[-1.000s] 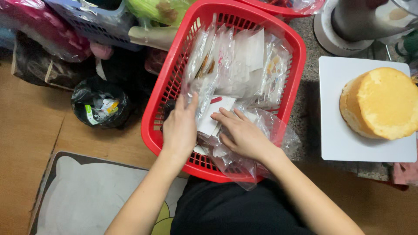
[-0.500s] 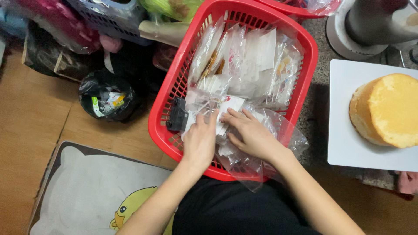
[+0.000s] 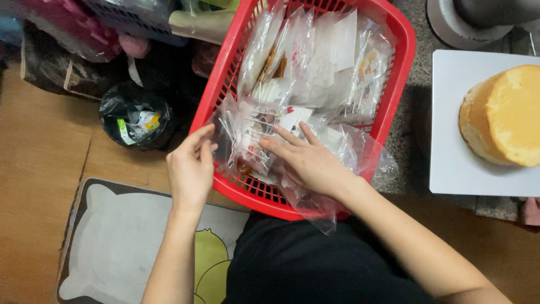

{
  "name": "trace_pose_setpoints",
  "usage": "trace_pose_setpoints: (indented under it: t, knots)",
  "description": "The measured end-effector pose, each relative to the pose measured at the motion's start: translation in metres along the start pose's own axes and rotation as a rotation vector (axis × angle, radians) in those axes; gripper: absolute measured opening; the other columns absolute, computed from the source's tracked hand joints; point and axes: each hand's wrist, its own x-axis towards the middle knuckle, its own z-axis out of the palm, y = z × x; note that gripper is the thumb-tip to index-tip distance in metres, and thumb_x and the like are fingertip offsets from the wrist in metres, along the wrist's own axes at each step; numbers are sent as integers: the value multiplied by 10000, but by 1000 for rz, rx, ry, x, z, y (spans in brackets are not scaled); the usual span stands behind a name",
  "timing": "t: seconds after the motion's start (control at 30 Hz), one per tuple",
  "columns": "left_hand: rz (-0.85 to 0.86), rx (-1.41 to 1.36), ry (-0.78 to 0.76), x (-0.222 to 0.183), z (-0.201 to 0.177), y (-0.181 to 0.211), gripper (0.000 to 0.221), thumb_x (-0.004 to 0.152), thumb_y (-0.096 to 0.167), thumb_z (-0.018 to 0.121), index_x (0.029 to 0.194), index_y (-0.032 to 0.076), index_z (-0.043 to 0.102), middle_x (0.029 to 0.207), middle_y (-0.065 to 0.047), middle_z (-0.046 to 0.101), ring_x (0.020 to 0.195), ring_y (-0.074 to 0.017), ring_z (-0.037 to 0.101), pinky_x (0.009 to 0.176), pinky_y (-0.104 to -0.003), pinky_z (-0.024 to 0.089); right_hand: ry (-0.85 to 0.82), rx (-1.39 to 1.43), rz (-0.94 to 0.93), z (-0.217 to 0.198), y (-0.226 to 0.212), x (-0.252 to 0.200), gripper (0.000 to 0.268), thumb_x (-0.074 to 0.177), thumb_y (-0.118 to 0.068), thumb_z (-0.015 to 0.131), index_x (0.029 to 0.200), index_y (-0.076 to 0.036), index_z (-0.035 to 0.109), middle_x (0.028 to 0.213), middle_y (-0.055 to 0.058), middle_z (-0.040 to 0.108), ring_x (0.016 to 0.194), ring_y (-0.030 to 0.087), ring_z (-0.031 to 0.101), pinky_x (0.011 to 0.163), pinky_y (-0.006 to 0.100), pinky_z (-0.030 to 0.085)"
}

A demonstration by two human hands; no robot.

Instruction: The person selects plastic toys and character toppers from a basket, places them near a sponge cake on a white board, and prepares a plastic piping bag by cutting the tip with scissors.

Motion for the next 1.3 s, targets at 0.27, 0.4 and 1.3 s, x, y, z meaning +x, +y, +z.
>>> trace_pose_setpoints:
  t: [0.27, 0.4, 1.3]
  knots:
    - [-12, -160, 9, 2, 2, -9, 284, 992, -30, 560, 1249, -28, 680, 1146, -119, 763, 979, -170, 770, 856, -271, 610, 92, 191, 20, 5, 8, -9, 637, 895, -182, 699, 1473, -60, 462, 1488, 146, 527, 1439, 346, 416, 1184, 548, 286]
    - [42, -105, 8, -4, 11, 5, 267, 993, -24, 579, 1234, -30, 693, 1128, -126, 774, 1012, -169, 772, 833, -270, 609, 247, 283, 24, 2, 8, -13, 660, 860, -48, 620, 1494, -45, 436, 1531, 216, 500, 1456, 357, 457, 1212, 469, 374]
    - [234, 478, -85, 16, 45, 21, 381, 820, -65, 628, 1013, 200, 821, 1233, -135, 534, 1108, -344, 615, 840, -462, 536, 145, 154, 108, 15, 24, -24, 467, 778, -28, 593, 1244, -32, 569, 1218, 182, 647, 1179, 402, 594, 1137, 510, 381]
